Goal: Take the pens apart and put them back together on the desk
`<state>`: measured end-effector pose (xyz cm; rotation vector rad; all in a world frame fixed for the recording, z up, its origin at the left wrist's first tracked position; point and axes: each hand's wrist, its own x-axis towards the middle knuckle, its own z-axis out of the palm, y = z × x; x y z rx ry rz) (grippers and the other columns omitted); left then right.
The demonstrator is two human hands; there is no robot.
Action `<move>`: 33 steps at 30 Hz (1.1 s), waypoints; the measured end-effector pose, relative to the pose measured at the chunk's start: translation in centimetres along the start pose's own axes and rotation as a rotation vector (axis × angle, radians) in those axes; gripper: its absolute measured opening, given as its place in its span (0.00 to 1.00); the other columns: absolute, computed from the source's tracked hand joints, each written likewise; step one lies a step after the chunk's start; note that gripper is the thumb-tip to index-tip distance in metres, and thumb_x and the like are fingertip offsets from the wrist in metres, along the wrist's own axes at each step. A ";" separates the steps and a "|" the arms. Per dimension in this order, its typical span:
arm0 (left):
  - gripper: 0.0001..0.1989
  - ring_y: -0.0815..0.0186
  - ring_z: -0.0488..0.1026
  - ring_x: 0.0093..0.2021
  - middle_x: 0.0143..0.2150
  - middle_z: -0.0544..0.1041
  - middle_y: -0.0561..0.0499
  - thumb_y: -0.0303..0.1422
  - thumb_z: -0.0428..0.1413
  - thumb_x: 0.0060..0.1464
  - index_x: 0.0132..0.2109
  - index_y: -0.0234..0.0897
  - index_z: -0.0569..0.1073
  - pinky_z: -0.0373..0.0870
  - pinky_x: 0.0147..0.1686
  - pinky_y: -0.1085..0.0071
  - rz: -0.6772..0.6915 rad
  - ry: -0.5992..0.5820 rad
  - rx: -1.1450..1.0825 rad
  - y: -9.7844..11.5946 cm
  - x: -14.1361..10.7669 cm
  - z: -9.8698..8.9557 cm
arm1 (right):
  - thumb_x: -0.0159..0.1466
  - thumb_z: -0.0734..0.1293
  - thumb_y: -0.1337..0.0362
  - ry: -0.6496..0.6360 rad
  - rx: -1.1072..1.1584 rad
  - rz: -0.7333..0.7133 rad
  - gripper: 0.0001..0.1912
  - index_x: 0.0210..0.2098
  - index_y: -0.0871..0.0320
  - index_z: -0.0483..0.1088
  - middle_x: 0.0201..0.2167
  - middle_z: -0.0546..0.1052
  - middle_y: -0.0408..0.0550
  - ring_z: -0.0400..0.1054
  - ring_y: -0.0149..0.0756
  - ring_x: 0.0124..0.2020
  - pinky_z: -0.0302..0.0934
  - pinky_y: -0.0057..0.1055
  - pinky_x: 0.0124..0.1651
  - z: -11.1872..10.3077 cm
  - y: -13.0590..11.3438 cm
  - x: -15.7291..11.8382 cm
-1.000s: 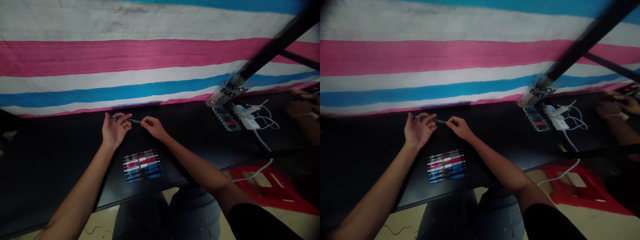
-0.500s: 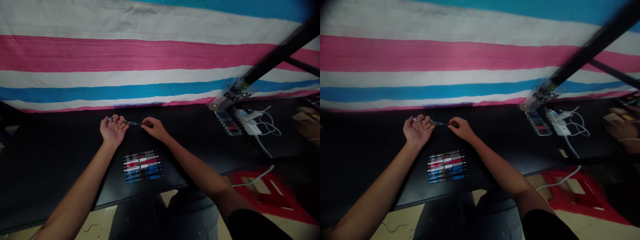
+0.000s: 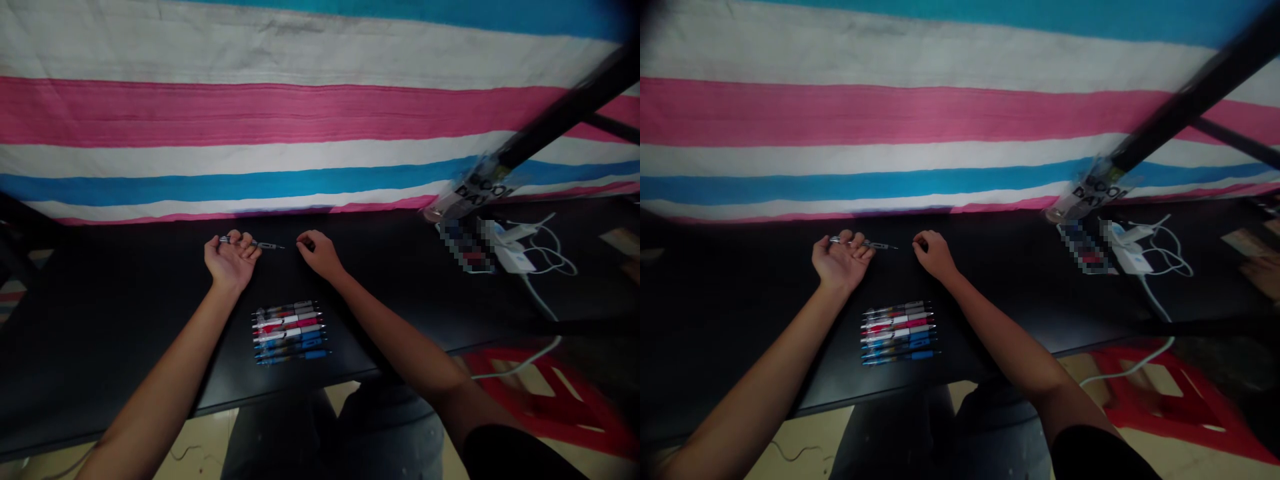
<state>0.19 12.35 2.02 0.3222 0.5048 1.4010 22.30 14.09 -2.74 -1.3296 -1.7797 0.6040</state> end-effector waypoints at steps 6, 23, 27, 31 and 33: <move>0.25 0.70 0.55 0.19 0.24 0.59 0.53 0.50 0.40 0.65 0.26 0.39 0.61 0.61 0.21 0.71 0.014 0.039 0.042 0.0 -0.1 0.3 | 0.62 0.66 0.68 -0.016 0.020 0.015 0.02 0.34 0.55 0.72 0.33 0.74 0.47 0.68 0.39 0.37 0.62 0.39 0.46 -0.2 0.0 0.1; 0.26 0.68 0.57 0.19 0.23 0.61 0.51 0.50 0.36 0.65 0.26 0.39 0.60 0.61 0.20 0.71 -0.002 0.073 0.040 0.2 0.4 0.2 | 0.65 0.63 0.61 0.195 -0.438 0.095 0.13 0.44 0.60 0.75 0.46 0.76 0.60 0.68 0.50 0.51 0.60 0.47 0.59 -13.9 6.5 -0.3; 0.23 0.69 0.54 0.18 0.22 0.58 0.52 0.46 0.35 0.65 0.26 0.39 0.58 0.59 0.19 0.72 0.010 0.065 0.035 0.2 0.5 0.2 | 0.66 0.64 0.55 0.290 -0.907 0.451 0.26 0.59 0.64 0.69 0.62 0.65 0.71 0.61 0.62 0.61 0.55 0.56 0.60 -23.6 11.5 -4.6; 0.23 0.69 0.53 0.18 0.22 0.56 0.54 0.48 0.35 0.64 0.26 0.40 0.57 0.58 0.19 0.73 0.008 0.080 0.044 0.3 0.5 0.1 | 0.67 0.63 0.47 0.258 -1.049 0.645 0.35 0.67 0.58 0.60 0.69 0.55 0.71 0.52 0.68 0.67 0.49 0.64 0.62 -28.6 15.1 -7.2; 0.24 0.69 0.52 0.18 0.21 0.56 0.54 0.50 0.36 0.64 0.26 0.40 0.56 0.57 0.19 0.72 0.000 0.083 0.050 0.3 0.6 0.0 | 0.67 0.61 0.42 0.186 -1.026 0.676 0.36 0.69 0.53 0.58 0.71 0.52 0.67 0.49 0.68 0.70 0.46 0.67 0.63 -29.5 16.1 -7.0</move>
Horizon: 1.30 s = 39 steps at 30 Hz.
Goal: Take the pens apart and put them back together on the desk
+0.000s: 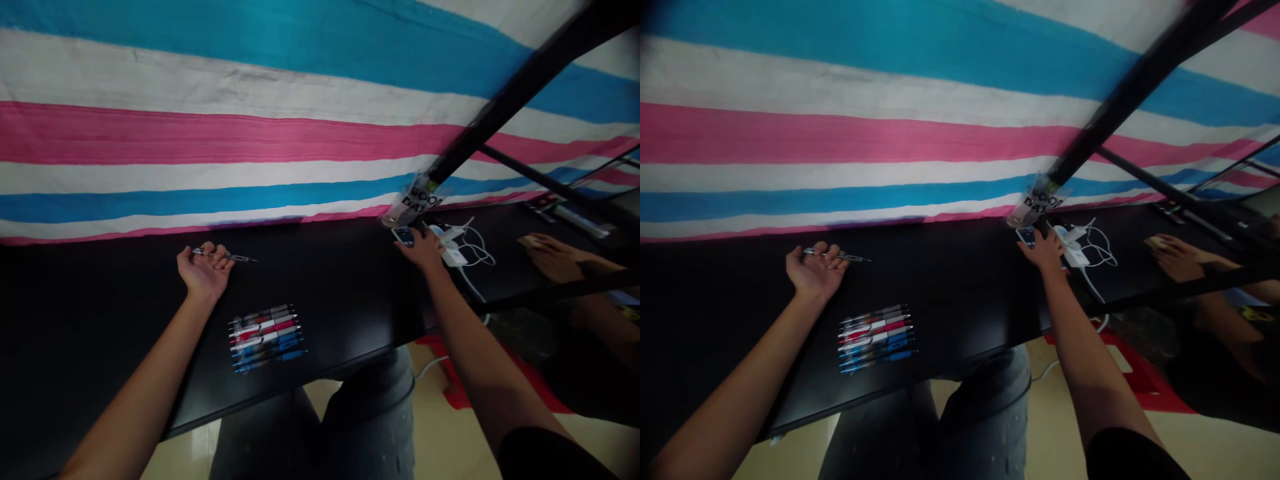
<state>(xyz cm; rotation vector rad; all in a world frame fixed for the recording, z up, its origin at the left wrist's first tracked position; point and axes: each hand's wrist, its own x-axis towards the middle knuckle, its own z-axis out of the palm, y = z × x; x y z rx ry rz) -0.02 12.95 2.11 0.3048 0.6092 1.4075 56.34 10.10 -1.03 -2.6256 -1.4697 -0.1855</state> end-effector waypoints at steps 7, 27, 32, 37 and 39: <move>0.26 0.70 0.54 0.18 0.21 0.56 0.54 0.51 0.36 0.64 0.25 0.40 0.57 0.58 0.19 0.73 -0.011 0.000 0.005 0.1 0.0 0.0 | 0.68 0.55 0.36 -0.169 0.007 -0.002 0.38 0.70 0.47 0.58 0.73 0.48 0.65 0.42 0.68 0.72 0.42 0.70 0.64 0.9 -1.8 2.2; 0.20 0.68 0.57 0.19 0.23 0.60 0.52 0.45 0.39 0.62 0.27 0.40 0.59 0.62 0.21 0.72 -0.018 -0.068 0.036 -0.5 -0.1 0.0 | 0.67 0.65 0.51 -0.275 1.015 -0.640 0.16 0.44 0.56 0.75 0.41 0.80 0.51 0.74 0.41 0.42 0.67 0.40 0.49 -1.4 -23.4 -11.7; 0.22 0.67 0.59 0.20 0.24 0.63 0.51 0.49 0.38 0.63 0.28 0.40 0.59 0.63 0.22 0.70 -0.001 -0.045 0.013 -0.3 -0.3 0.3 | 0.69 0.65 0.52 -0.646 1.330 -0.651 0.17 0.49 0.56 0.74 0.42 0.80 0.49 0.75 0.33 0.39 0.69 0.32 0.43 -1.5 -31.8 -14.7; 0.24 0.67 0.59 0.20 0.24 0.62 0.51 0.51 0.37 0.63 0.27 0.39 0.60 0.64 0.22 0.70 -0.006 -0.075 0.012 -0.5 -0.2 0.2 | 0.65 0.69 0.56 -0.681 1.406 -0.653 0.15 0.44 0.60 0.76 0.33 0.79 0.47 0.74 0.33 0.35 0.68 0.33 0.45 -0.6 -32.6 -15.7; 0.25 0.67 0.59 0.20 0.25 0.62 0.51 0.51 0.36 0.63 0.27 0.39 0.60 0.64 0.22 0.70 -0.006 -0.085 0.017 -0.6 -0.1 0.0 | 0.65 0.69 0.56 -0.646 1.412 -0.665 0.15 0.43 0.61 0.76 0.32 0.79 0.47 0.73 0.33 0.35 0.67 0.33 0.44 -0.4 -32.3 -15.9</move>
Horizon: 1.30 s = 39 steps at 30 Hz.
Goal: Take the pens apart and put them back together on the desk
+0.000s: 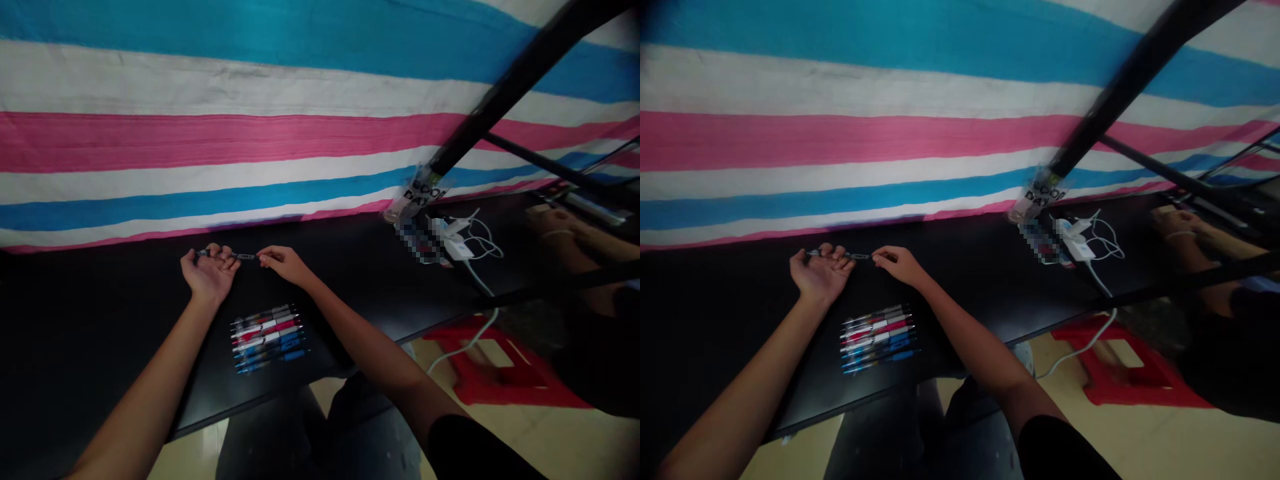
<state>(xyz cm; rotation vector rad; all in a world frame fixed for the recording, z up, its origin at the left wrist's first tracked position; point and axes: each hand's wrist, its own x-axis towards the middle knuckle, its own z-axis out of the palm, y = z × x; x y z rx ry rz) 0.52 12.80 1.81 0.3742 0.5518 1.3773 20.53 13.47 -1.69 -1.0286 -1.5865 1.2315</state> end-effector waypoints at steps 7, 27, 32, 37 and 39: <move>0.24 0.67 0.58 0.20 0.25 0.62 0.50 0.47 0.36 0.63 0.27 0.39 0.61 0.63 0.22 0.70 0.003 -0.018 0.021 -0.2 0.2 -0.3 | 0.61 0.71 0.58 0.024 -0.024 -0.047 0.14 0.43 0.60 0.77 0.34 0.79 0.48 0.72 0.34 0.34 0.65 0.32 0.40 0.1 0.8 -0.3; 0.21 0.68 0.62 0.23 0.29 0.65 0.49 0.44 0.39 0.63 0.29 0.37 0.64 0.65 0.26 0.69 -0.036 -0.099 0.056 -0.3 -0.1 -0.1 | 0.62 0.70 0.57 0.058 -0.042 -0.052 0.12 0.38 0.60 0.76 0.31 0.78 0.47 0.72 0.35 0.34 0.64 0.32 0.39 0.0 1.2 -0.1; 0.19 0.68 0.62 0.23 0.28 0.64 0.50 0.42 0.40 0.62 0.29 0.37 0.64 0.66 0.26 0.70 -0.051 -0.112 0.056 -0.4 -0.3 0.2 | 0.62 0.69 0.57 0.062 -0.035 -0.070 0.12 0.37 0.60 0.76 0.31 0.78 0.47 0.71 0.35 0.33 0.64 0.32 0.39 -0.1 1.4 -0.1; 0.22 0.67 0.63 0.23 0.29 0.67 0.48 0.48 0.40 0.62 0.29 0.38 0.65 0.67 0.25 0.68 -0.057 -0.094 0.063 -0.3 -0.4 0.4 | 0.62 0.70 0.59 0.065 -0.038 -0.037 0.10 0.37 0.60 0.76 0.31 0.78 0.47 0.72 0.35 0.34 0.65 0.32 0.40 -0.1 1.3 -0.1; 0.23 0.66 0.64 0.24 0.30 0.69 0.47 0.50 0.41 0.61 0.29 0.38 0.65 0.67 0.25 0.68 -0.059 -0.078 0.070 -0.3 -0.5 0.5 | 0.62 0.70 0.59 0.073 -0.029 -0.033 0.10 0.37 0.60 0.76 0.31 0.78 0.46 0.71 0.35 0.34 0.65 0.32 0.40 -0.2 1.2 -0.1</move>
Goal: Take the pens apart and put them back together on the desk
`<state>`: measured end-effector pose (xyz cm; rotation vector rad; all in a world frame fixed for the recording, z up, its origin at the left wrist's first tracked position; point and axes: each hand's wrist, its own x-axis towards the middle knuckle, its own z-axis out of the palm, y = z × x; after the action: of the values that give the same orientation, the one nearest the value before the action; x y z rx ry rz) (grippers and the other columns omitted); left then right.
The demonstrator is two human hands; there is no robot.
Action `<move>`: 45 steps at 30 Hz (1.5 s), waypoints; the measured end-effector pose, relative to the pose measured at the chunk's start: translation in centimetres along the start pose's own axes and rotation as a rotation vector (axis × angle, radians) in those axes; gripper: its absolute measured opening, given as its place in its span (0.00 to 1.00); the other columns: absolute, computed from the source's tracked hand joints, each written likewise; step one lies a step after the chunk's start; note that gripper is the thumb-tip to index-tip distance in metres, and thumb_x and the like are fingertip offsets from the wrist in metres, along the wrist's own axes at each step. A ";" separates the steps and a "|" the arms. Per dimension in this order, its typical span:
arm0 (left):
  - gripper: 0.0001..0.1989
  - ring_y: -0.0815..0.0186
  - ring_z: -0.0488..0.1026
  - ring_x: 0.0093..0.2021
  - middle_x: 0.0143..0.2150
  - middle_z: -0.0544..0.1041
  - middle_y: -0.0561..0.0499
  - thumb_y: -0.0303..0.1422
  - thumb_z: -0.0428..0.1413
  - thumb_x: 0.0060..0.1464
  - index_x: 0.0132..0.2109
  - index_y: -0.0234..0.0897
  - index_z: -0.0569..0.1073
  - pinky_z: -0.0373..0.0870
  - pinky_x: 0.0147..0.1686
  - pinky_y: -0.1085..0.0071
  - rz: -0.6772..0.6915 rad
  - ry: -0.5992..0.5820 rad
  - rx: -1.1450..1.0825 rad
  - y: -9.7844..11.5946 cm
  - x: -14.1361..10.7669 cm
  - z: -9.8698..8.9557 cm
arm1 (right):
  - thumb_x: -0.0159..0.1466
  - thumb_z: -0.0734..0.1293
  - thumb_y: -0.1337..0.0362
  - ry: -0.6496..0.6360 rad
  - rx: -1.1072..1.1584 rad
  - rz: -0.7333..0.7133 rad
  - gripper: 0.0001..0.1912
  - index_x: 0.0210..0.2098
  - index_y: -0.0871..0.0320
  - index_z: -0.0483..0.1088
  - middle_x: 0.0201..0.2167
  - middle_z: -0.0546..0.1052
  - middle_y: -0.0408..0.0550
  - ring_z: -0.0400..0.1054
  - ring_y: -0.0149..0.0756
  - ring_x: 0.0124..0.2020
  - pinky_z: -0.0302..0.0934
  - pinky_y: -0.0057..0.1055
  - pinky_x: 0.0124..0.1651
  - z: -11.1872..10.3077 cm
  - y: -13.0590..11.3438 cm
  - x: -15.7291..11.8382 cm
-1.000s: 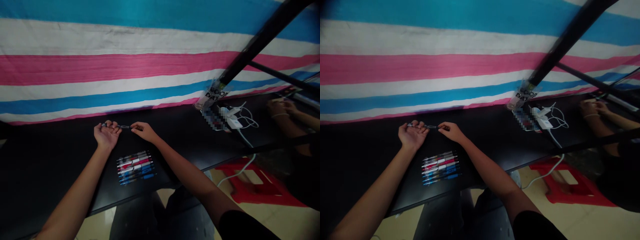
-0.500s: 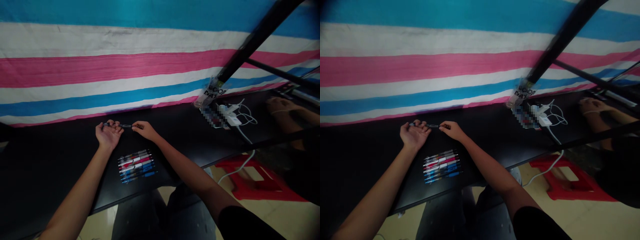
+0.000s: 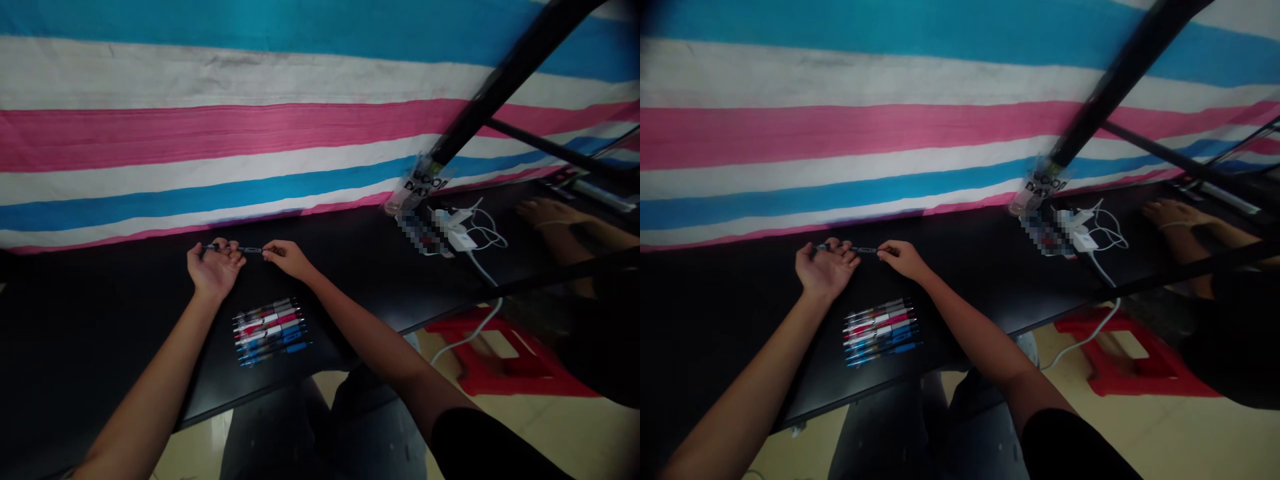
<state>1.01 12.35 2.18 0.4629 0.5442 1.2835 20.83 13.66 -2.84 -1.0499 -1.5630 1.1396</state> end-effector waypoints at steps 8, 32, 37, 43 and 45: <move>0.17 0.67 0.65 0.24 0.29 0.69 0.48 0.43 0.47 0.60 0.30 0.37 0.68 0.67 0.26 0.70 0.005 0.012 0.012 0.1 -0.1 0.5 | 0.61 0.70 0.59 0.017 0.036 0.001 0.10 0.37 0.60 0.76 0.29 0.78 0.45 0.71 0.34 0.33 0.65 0.32 0.40 -0.2 -0.3 0.1; 0.13 0.66 0.74 0.31 0.37 0.79 0.44 0.40 0.54 0.64 0.37 0.36 0.77 0.73 0.31 0.72 -0.065 0.021 0.015 0.5 -0.1 0.9 | 0.59 0.72 0.56 0.087 0.041 0.005 0.13 0.38 0.59 0.79 0.35 0.80 0.47 0.72 0.36 0.37 0.65 0.32 0.43 -1.5 -0.1 0.2; 0.21 0.64 0.76 0.32 0.41 0.80 0.40 0.48 0.52 0.65 0.40 0.34 0.78 0.74 0.31 0.71 0.045 0.066 0.291 0.5 0.5 0.8 | 0.60 0.71 0.59 0.188 -0.010 0.035 0.10 0.38 0.59 0.79 0.34 0.80 0.47 0.73 0.35 0.37 0.66 0.32 0.45 -1.3 0.2 0.4; 0.09 0.66 0.69 0.25 0.25 0.75 0.51 0.36 0.68 0.49 0.33 0.34 0.80 0.64 0.27 0.73 0.282 0.184 0.941 0.5 1.6 -1.6 | 0.63 0.69 0.63 0.208 -0.244 0.029 0.07 0.38 0.58 0.78 0.37 0.80 0.48 0.73 0.37 0.39 0.66 0.34 0.49 -2.8 0.4 -0.5; 0.10 0.65 0.69 0.26 0.25 0.76 0.51 0.37 0.68 0.47 0.34 0.34 0.81 0.62 0.28 0.72 0.292 0.200 1.044 0.5 1.7 -2.2 | 0.63 0.69 0.61 0.172 -0.340 0.009 0.08 0.39 0.58 0.78 0.37 0.80 0.49 0.73 0.38 0.39 0.66 0.35 0.48 -4.2 0.2 -1.3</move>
<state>-0.41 14.19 0.61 1.3188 1.3592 1.2483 25.18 13.28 -2.64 -1.3409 -1.6475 0.7799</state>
